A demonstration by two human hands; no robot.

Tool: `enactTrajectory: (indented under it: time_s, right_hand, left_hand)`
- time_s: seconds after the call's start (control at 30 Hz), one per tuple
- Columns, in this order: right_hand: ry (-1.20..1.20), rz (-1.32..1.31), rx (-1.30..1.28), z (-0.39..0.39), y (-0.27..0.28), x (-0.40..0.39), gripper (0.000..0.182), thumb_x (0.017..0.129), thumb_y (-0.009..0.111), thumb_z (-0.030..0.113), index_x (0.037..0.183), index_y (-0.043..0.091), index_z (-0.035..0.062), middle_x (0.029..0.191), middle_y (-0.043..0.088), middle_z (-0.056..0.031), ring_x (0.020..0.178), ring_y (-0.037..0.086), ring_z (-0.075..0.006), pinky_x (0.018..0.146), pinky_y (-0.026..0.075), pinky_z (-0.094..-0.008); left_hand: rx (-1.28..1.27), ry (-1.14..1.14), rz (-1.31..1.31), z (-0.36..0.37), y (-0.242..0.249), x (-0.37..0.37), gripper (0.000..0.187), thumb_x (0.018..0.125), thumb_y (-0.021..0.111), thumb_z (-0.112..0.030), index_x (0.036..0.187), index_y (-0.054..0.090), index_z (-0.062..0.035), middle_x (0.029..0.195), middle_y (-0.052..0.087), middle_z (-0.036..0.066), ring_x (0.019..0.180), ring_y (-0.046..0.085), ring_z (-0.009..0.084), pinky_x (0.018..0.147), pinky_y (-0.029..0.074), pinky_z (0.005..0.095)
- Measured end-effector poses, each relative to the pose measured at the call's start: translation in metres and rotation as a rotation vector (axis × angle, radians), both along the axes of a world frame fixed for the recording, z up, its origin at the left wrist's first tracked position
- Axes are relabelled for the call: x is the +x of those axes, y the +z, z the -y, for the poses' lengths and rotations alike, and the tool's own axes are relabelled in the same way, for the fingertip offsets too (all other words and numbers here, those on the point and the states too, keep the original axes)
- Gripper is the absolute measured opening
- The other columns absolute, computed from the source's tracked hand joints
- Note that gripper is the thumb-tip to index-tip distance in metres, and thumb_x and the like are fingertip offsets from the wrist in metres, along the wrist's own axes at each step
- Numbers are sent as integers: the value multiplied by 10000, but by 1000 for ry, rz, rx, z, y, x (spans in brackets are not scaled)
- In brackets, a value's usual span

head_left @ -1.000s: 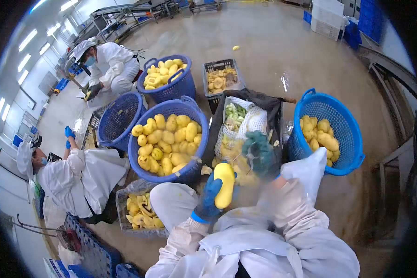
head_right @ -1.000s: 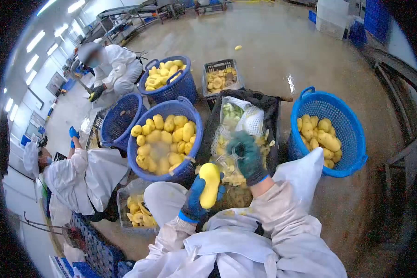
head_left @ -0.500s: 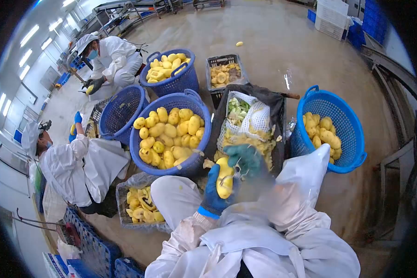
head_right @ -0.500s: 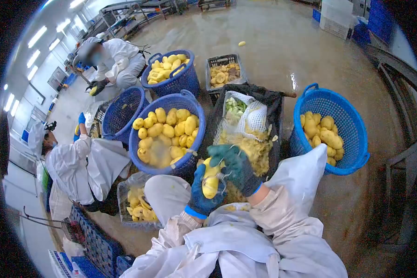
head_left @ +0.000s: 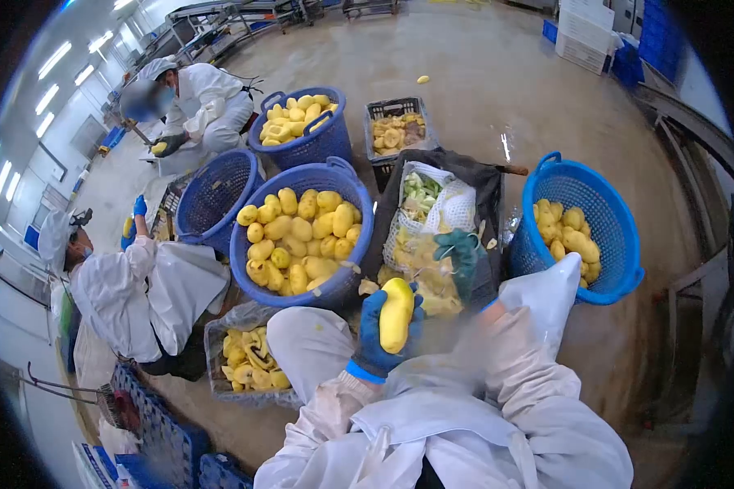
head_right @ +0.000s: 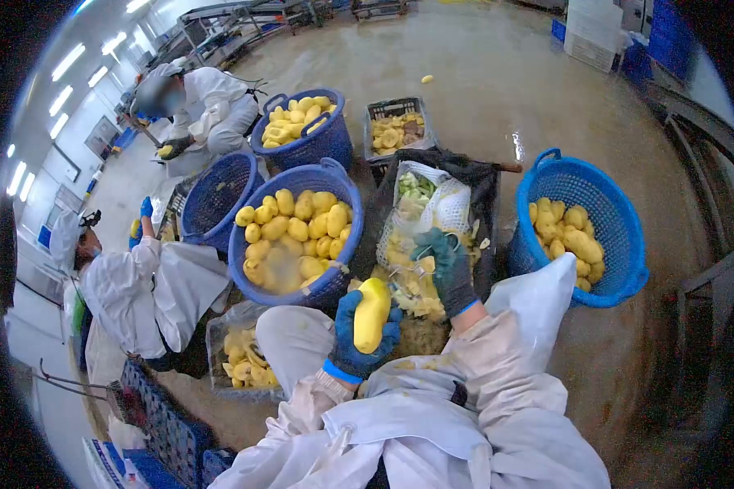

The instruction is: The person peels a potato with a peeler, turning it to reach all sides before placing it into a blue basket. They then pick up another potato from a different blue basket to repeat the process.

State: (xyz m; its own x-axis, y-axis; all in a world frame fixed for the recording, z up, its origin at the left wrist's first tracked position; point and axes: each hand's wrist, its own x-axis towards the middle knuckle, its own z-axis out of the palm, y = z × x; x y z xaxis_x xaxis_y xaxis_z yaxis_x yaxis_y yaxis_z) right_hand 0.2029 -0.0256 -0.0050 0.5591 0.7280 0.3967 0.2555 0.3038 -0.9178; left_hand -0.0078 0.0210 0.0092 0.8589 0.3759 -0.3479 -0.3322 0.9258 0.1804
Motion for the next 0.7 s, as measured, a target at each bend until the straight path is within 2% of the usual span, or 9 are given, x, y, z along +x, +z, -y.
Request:
enactTrajectory:
  time_s: [0.03,0.13,0.27,0.33,0.4,0.53,0.57,0.67,0.7]
  right_hand:
    - [139,-323,134,1,4,-6,196,944,479,142,1000,602,1,951,645,-110,865,621,-176,789,494,-300]
    - [470,-426,123,0,6,-44,189,939,494,150,1005,602,9,977,647,-117,856,625,-176,798,494,-299]
    - [51,-121,-24,-9,-27,22,280,968,471,248,947,628,18,978,654,-119,852,627,-164,804,491,-303]
    - [161,-325,172,-3,1,-10,313,978,436,248,912,631,12,945,659,-106,849,627,-176,801,493,-311]
    - [302,-190,176,2,12,-36,307,978,427,235,913,627,12,911,659,-93,834,626,-182,791,495,-315]
    - [-125,165,-3,-1,-18,17,289,969,414,210,962,623,11,859,637,-71,790,608,-175,766,489,-311]
    - [1,-464,62,-2,-20,31,232,929,433,141,989,619,15,878,632,-66,756,597,-176,747,485,-296]
    - [18,-100,92,7,7,11,201,870,474,75,1007,613,27,887,628,-59,747,587,-174,730,481,-291]
    - [108,-154,187,8,29,-11,195,854,511,72,1018,610,33,912,630,-63,783,588,-170,734,478,-292]
  left_hand:
    - [-26,-22,32,0,8,-1,472,846,582,-385,1189,526,-66,1050,623,132,862,638,255,690,564,365]
    - [19,-35,48,1,-6,13,480,861,552,-388,1229,506,-84,1138,591,138,955,610,255,741,546,349]
    - [67,-31,-75,6,5,6,473,879,526,-401,1246,499,-103,1174,583,134,1003,595,245,766,536,347]
    - [106,-1,-73,2,5,10,482,888,517,-402,1264,488,-103,1185,578,132,1011,592,244,768,534,342]
    - [123,22,-72,7,1,15,490,896,508,-403,1282,478,-103,1195,573,130,1019,588,244,769,533,338]
    - [165,-48,-7,6,10,7,513,892,519,-388,1302,458,-86,1179,579,145,1007,589,256,780,534,346]
    - [176,-43,-22,5,16,3,520,887,529,-375,1309,450,-81,1182,576,145,1010,588,257,785,533,353]
    - [216,-62,-52,11,15,-2,548,871,556,-333,1331,422,-67,1199,561,145,1026,583,261,803,531,373]
    - [256,-89,-59,9,3,-2,558,865,564,-317,1338,412,-63,1210,551,144,1035,580,264,811,529,380]
